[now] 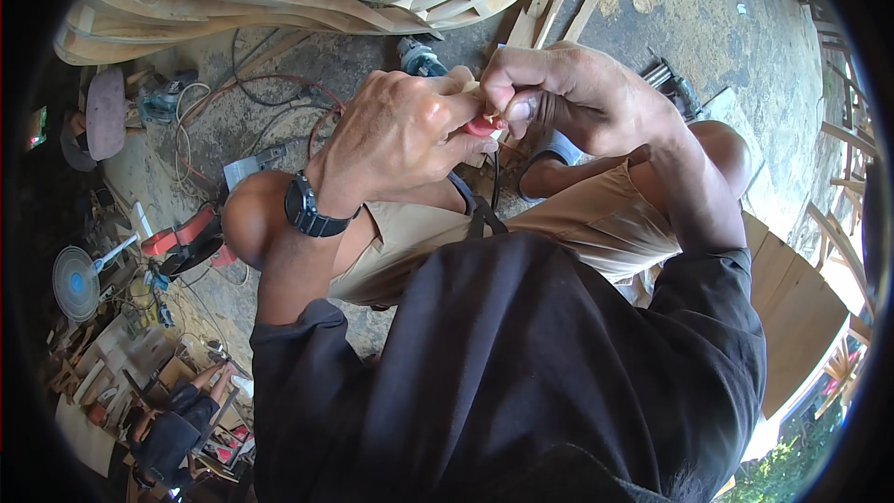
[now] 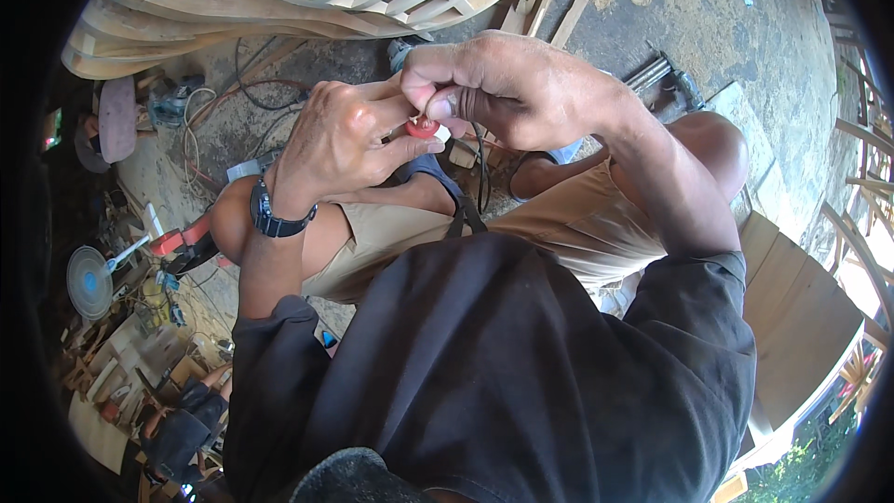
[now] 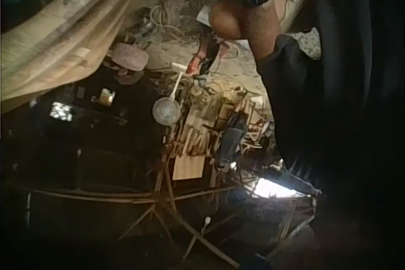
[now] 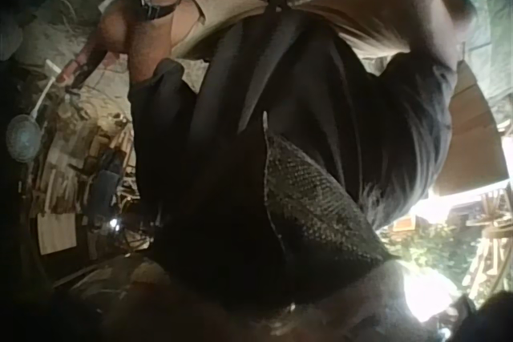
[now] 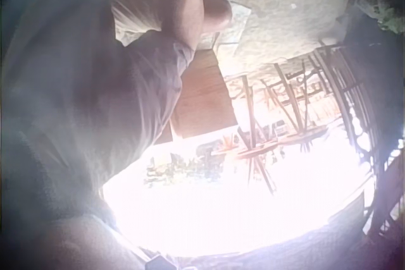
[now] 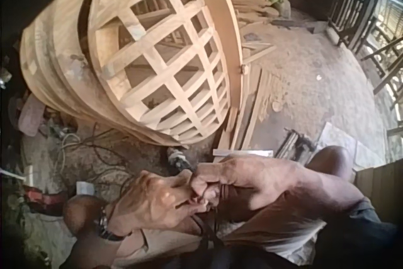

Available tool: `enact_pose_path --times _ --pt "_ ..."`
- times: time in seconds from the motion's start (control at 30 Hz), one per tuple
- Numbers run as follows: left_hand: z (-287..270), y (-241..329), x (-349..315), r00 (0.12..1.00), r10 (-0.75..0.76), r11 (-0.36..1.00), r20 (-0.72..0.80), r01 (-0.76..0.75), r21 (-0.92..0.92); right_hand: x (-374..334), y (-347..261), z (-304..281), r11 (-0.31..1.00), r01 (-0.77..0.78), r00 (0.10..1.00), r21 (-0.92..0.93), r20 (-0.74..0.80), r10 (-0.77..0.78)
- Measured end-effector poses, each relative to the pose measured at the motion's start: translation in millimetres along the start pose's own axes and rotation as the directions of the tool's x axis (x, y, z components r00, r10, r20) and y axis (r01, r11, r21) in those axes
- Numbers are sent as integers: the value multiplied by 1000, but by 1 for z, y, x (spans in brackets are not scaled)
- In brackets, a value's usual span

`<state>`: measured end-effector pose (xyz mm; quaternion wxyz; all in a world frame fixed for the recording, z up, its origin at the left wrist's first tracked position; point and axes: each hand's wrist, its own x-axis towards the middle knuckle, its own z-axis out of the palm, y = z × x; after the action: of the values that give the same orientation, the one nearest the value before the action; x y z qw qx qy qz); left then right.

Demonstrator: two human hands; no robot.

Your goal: The person applies glue to a small wooden block and positions it onto a curved wooden lattice structure. They then use a pneumatic nail gun to secure several points on the wooden frame.

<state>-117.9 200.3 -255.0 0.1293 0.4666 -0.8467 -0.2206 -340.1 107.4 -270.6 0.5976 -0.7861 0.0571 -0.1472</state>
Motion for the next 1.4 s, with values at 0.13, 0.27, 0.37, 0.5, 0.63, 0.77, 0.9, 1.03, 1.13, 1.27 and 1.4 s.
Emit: enact_pose_path --times 0.13,0.27,0.37,0.5,0.63,0.77,0.9,1.03,1.13,1.27,1.4 --pt "2 0 -1 1000 -8 1000 24 8 17 1 -4 6 990 -68 991 120 -104 81" --pt "0 1 0 999 -12 1000 36 12 1 -1 -7 4 1000 -19 982 -14 -186 16" --pt "1 2 -1 1000 3 1000 -21 -4 -27 -2 -13 -3 982 -9 983 -187 -181 -26" --pt "1 1 2 999 15 999 -48 -17 -43 -5 -16 -6 976 -26 974 -218 -224 -24" --pt "-1 1 0 998 -20 999 -66 17 -35 -7 -15 -9 953 -22 983 -302 -181 -34" --pt "-7 -1 3 994 -61 994 -91 52 -96 -6 -13 -15 886 -52 956 -461 -280 -90" --pt "-24 -11 -8 941 -135 970 -309 62 -236 -9 -14 -37 809 -243 819 -535 -560 -124" --pt "-48 -22 -24 809 -355 895 -468 149 -421 -32 -33 -74 783 -492 669 -381 -740 61" --pt "-66 -40 -57 650 -513 825 -560 194 -530 -50 -29 -98 831 -297 613 -470 -761 -212" --pt "-80 -52 -67 578 -563 771 -591 109 -628 -100 -54 -130 846 -122 545 -520 -747 -381" --pt "-80 -63 -63 542 -598 755 -591 132 -643 -177 -37 -133 871 -274 321 -408 -892 -317"
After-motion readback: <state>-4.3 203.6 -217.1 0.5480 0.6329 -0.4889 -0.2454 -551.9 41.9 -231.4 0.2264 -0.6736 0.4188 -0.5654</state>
